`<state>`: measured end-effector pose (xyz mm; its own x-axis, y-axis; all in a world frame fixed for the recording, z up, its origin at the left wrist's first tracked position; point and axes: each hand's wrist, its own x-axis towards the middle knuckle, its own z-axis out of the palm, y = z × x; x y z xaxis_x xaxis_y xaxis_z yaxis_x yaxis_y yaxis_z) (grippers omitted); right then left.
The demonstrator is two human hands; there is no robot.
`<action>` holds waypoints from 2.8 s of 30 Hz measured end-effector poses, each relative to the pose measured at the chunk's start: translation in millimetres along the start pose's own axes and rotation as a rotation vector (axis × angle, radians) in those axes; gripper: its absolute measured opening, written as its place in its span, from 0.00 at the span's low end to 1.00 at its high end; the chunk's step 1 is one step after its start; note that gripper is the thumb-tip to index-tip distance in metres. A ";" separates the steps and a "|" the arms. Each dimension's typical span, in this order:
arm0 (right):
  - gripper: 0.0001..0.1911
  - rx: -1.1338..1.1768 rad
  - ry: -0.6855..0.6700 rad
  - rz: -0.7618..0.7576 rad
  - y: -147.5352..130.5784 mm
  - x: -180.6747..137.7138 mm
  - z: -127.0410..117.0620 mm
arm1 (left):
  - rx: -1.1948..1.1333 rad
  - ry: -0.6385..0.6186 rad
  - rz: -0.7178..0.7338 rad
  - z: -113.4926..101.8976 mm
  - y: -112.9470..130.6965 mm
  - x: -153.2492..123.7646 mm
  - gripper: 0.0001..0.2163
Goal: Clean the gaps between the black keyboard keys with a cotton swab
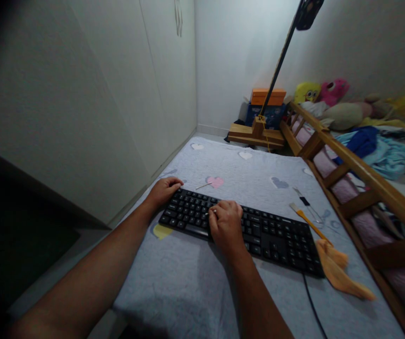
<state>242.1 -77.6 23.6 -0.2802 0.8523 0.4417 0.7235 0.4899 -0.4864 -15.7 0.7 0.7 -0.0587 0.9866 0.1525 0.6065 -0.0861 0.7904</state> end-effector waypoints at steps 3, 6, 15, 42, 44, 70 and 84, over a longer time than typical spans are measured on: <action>0.11 -0.001 0.000 -0.011 -0.3 0.4 -0.8 | 0.000 -0.007 0.002 0.2 -0.3 0.0 0.13; 0.11 0.004 -0.009 -0.012 -0.6 0.5 -0.5 | -0.001 -0.009 -0.003 0.3 0.0 0.0 0.13; 0.12 0.011 0.007 -0.039 -5.0 -0.7 6.9 | -0.007 -0.008 0.002 1.3 -3.0 1.2 0.13; 0.10 -0.010 0.027 0.011 0.3 -0.4 -1.6 | -0.022 -0.006 -0.019 0.3 2.8 -1.4 0.13; 0.10 -0.009 0.022 0.010 0.8 -0.4 -1.7 | -0.029 -0.006 -0.016 0.6 2.0 -1.2 0.13; 0.10 -0.010 0.011 -0.005 3.2 -0.9 -1.0 | -0.009 -0.005 0.002 0.2 1.1 -0.2 0.14; 0.11 0.000 -0.007 -0.003 -1.7 -1.3 -4.2 | -0.001 -0.008 0.005 -0.6 2.2 -0.9 0.14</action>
<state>243.9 -80.3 27.0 -0.2870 0.8520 0.4379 0.7227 0.4926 -0.4848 -14.8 -0.4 2.7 -0.0491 0.9872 0.1519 0.6061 -0.0914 0.7901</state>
